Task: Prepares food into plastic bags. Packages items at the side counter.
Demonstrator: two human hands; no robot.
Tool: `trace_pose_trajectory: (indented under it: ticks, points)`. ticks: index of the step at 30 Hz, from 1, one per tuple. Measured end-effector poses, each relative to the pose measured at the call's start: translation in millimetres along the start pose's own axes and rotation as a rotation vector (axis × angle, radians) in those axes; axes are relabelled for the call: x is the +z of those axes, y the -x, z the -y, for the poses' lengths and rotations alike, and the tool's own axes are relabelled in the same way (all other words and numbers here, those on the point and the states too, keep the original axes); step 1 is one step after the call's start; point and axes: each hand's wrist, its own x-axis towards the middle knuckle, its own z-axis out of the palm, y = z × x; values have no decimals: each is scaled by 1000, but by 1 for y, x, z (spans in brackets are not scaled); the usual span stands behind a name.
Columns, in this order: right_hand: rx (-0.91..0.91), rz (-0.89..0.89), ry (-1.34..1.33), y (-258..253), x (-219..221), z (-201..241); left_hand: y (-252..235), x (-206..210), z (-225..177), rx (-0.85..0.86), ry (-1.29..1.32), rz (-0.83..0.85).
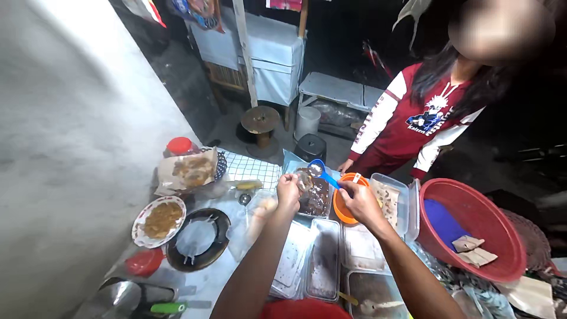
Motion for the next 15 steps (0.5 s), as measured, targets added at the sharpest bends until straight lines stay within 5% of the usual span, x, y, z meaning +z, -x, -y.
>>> trace_pose_trajectory:
  ticks: [9,15]
  points:
    - [-338,-319,390,18,24,14,2,9,-2,-26,0,-8]
    - [-144,-212,211,1,22,-4,0,7,-2,-27,-8,-15]
